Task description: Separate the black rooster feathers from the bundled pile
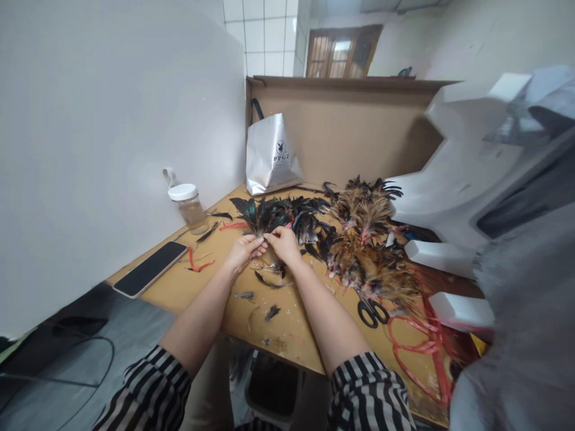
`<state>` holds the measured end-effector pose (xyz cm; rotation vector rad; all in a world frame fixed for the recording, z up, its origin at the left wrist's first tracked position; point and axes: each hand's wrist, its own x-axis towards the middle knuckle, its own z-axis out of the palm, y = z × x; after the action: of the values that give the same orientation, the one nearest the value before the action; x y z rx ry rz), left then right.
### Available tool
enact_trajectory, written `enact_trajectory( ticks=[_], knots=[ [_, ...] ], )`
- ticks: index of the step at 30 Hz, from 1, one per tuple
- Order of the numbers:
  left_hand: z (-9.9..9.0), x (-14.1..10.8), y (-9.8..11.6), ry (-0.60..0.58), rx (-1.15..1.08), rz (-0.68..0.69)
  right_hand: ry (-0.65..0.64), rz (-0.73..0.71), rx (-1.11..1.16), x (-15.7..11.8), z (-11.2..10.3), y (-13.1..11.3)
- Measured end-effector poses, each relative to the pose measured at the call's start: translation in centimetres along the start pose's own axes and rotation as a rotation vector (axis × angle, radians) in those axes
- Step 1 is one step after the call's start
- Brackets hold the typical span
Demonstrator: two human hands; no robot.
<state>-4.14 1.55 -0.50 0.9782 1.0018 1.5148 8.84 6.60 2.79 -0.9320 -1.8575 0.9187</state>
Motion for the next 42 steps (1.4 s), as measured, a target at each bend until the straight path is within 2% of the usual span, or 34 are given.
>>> enact_trajectory(
  ticks=[4,7,11,13,21,27,30,33,35,38,40,41,42],
  knots=[
    [-0.2,0.0,0.0,-0.019,0.042,0.012,-0.015,-0.012,0.036,-0.1,0.0,-0.1],
    [-0.3,0.0,0.1,-0.033,0.002,0.024,-0.022,-0.026,0.179,-0.2,0.1,-0.5],
    [-0.3,-0.3,0.4,-0.041,-0.160,-0.009,0.100,0.062,0.410,-0.2,-0.2,-1.1],
    [-0.3,-0.5,0.6,-0.049,-0.235,-0.037,0.118,0.104,0.468,-0.1,-0.5,-1.1],
    [-0.5,-0.7,0.7,-0.154,-0.298,-0.088,0.016,0.128,0.621,0.0,-0.6,-1.1],
    [-0.5,-0.8,0.6,-0.164,-0.262,-0.102,-0.047,0.230,0.725,-0.2,-0.4,-1.8],
    [-0.8,-0.6,0.9,-0.119,-0.326,-0.076,-0.081,0.240,0.700,-0.1,-0.7,-1.6],
    [-1.5,-0.3,1.4,-0.015,-0.457,0.003,-0.161,0.213,0.650,-0.1,-1.7,-1.5],
    [-2.1,0.0,1.7,0.085,-0.527,0.045,-0.264,0.177,0.553,-0.3,-2.8,-1.9],
    [-2.8,0.3,1.9,0.222,-0.577,0.078,-0.609,0.129,0.331,-0.7,-4.5,-2.9],
    [-3.1,0.5,1.9,0.273,-0.594,0.096,-0.833,0.102,0.213,-0.9,-5.1,-3.4],
    [-3.2,0.5,1.9,0.290,-0.597,0.102,-0.877,0.088,0.169,-0.9,-5.0,-3.4],
    [-3.3,0.5,1.9,0.305,-0.596,0.106,-0.866,0.069,0.128,-0.9,-4.6,-3.2]
  ],
)
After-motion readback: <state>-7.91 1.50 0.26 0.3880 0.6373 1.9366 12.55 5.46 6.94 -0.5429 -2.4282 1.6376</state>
